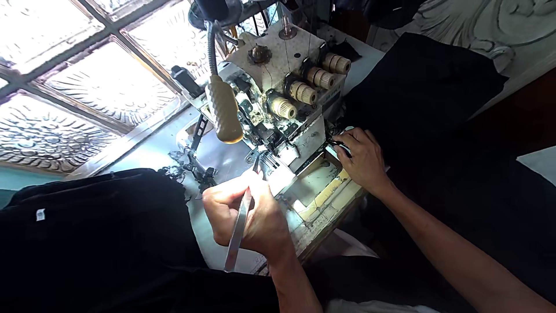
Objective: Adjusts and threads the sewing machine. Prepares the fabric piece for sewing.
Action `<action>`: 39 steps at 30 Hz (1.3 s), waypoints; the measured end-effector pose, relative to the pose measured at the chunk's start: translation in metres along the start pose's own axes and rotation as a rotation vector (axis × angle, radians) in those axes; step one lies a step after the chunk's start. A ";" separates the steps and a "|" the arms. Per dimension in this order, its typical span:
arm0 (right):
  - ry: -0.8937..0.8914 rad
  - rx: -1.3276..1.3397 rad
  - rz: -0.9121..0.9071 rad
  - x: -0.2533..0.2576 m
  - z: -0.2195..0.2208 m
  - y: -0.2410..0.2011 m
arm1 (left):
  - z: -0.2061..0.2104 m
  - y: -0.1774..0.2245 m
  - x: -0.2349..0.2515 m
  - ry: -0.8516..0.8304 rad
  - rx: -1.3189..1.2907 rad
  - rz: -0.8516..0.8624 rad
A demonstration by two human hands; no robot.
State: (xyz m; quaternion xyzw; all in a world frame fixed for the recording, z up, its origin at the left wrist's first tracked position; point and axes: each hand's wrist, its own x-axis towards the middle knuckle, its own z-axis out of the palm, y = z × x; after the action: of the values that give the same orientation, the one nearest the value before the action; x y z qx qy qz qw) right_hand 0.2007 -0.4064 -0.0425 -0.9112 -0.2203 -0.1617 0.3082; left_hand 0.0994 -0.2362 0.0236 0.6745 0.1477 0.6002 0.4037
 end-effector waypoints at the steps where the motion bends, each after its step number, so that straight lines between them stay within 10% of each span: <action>1: -0.005 0.001 0.001 0.000 0.000 0.000 | 0.001 0.001 0.000 0.019 -0.006 -0.008; 39: 0.007 -0.019 -0.001 0.002 0.002 0.003 | 0.013 0.002 -0.022 0.104 0.115 0.088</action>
State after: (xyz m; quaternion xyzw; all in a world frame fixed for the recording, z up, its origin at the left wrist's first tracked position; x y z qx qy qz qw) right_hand 0.2041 -0.4065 -0.0450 -0.9135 -0.2179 -0.1673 0.3002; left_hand 0.1062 -0.2573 0.0102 0.6705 0.1728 0.6421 0.3291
